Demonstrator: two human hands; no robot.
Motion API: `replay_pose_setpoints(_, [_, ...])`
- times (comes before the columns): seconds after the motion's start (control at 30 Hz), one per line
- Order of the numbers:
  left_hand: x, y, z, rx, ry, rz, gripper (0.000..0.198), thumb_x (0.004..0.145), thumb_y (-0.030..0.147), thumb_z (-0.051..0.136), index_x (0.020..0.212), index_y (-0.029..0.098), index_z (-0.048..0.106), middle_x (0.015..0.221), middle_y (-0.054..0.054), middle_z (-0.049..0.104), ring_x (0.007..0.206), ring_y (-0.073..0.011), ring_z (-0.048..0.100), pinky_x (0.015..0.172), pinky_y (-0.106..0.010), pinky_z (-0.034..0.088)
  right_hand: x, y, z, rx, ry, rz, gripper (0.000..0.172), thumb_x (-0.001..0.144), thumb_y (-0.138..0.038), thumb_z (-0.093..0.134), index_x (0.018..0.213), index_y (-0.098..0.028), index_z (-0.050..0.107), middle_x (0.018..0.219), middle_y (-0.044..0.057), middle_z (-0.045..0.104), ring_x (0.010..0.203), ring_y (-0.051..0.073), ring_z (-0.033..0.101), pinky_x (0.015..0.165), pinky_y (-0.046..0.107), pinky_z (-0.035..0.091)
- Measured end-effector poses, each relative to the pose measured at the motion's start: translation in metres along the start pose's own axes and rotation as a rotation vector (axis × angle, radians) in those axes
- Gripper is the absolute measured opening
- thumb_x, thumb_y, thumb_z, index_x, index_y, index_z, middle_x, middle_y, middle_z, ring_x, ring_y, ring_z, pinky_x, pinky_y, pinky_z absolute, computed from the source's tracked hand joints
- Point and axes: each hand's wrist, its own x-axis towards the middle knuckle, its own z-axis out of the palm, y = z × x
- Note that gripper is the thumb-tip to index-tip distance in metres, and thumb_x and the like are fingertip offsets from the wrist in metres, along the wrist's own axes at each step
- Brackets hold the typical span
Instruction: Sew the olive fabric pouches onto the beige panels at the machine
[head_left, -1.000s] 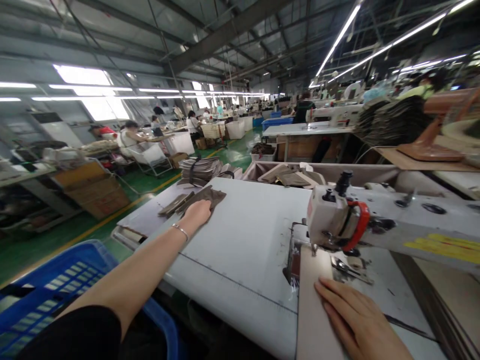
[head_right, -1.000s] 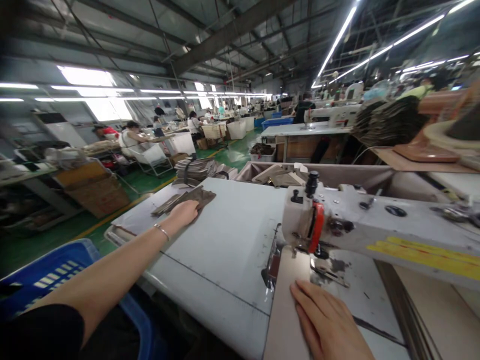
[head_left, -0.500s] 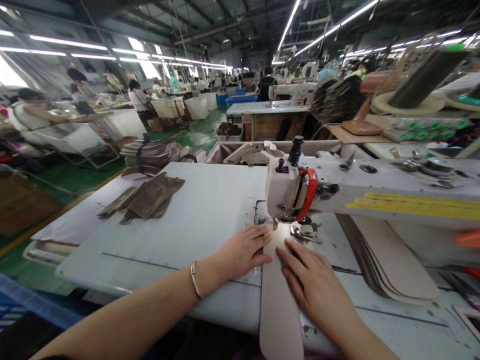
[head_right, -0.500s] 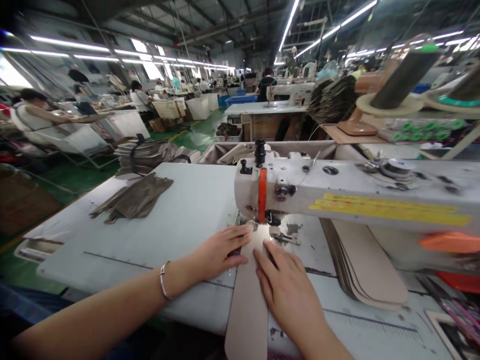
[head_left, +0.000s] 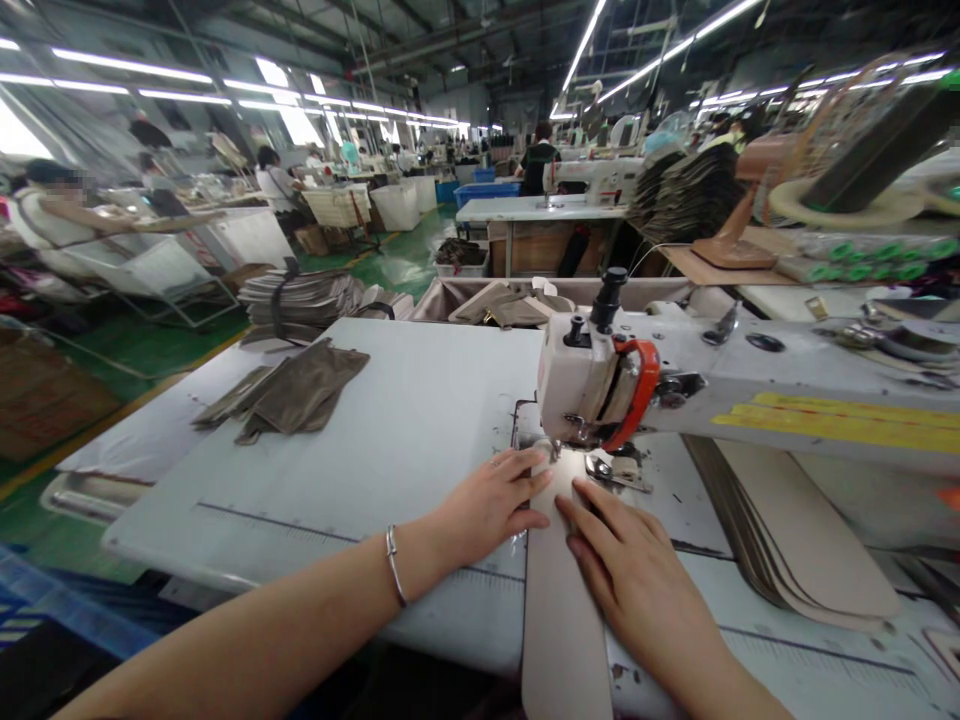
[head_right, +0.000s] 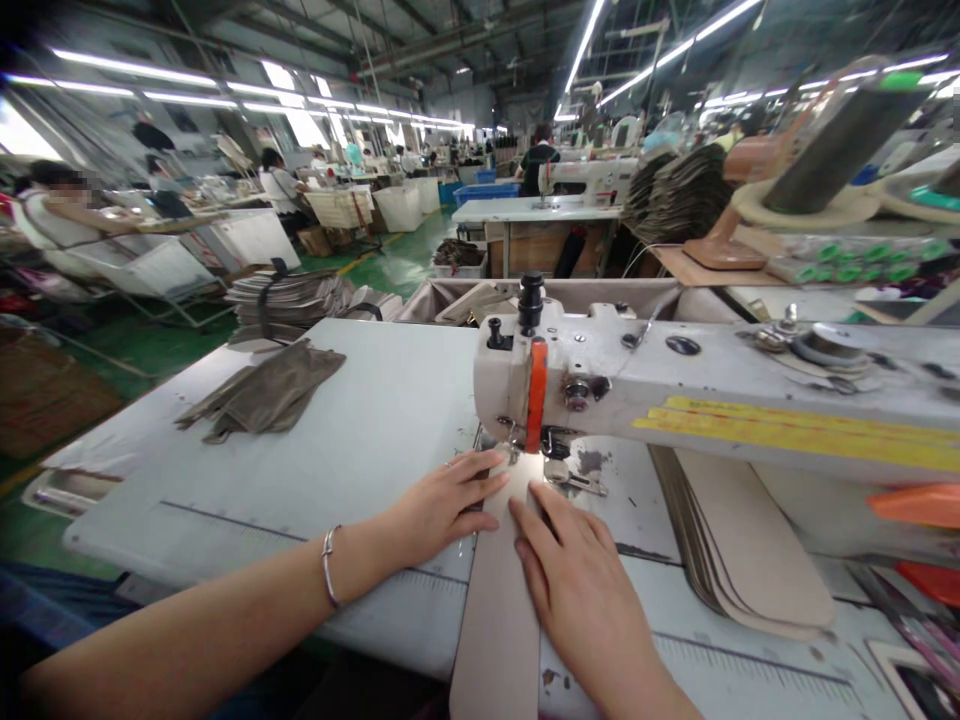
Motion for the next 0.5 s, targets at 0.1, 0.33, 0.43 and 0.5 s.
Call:
replay_pose_setpoints(0.1, [-0.001,0.003,0.003,0.019,-0.005,-0.015,0.052,0.092,0.045,0.051,0.135,0.016,0.048,0.146,-0.011,0.040,0.136,-0.0230,0.036,0.117,-0.039,0.028,0.000,0.001,0.002,-0.025,-0.007,0.005,0.041,0.099,-0.034,0.037,0.139,-0.029,0.041,0.148,0.004,0.035,0.130,0.022,0.038,0.101,0.043,0.037])
replay_pose_setpoints(0.33, [-0.005,-0.029,-0.030,0.188,-0.038,-0.074,0.040,0.097,0.043,0.042,0.132,0.025,0.051,0.137,-0.001,0.052,0.127,-0.0136,0.046,0.111,-0.025,0.034,-0.008,0.018,0.020,-0.160,0.109,-0.105,0.046,0.097,-0.042,0.034,0.141,-0.031,0.041,0.150,0.001,0.033,0.126,0.021,0.045,0.091,0.041,0.045])
replay_pose_setpoints(0.43, [-0.032,-0.083,-0.080,0.421,0.065,-0.533,0.034,0.101,0.025,0.033,0.127,0.017,0.053,0.128,-0.009,0.057,0.121,-0.0175,0.050,0.108,-0.034,0.037,-0.007,0.029,0.033,-0.220,0.197,-0.182,0.049,0.095,-0.044,0.034,0.141,-0.032,0.041,0.150,0.001,0.033,0.121,0.020,0.051,0.083,0.037,0.049])
replay_pose_setpoints(0.5, [-0.060,-0.119,-0.110,0.528,0.125,-0.773,0.032,0.098,0.021,0.039,0.123,0.008,0.053,0.122,-0.019,0.056,0.118,-0.0266,0.051,0.100,-0.045,0.041,-0.006,0.033,0.038,-0.238,0.253,-0.215,0.049,0.094,-0.042,0.034,0.140,-0.031,0.042,0.149,0.002,0.036,0.117,0.020,0.055,0.078,0.035,0.051])
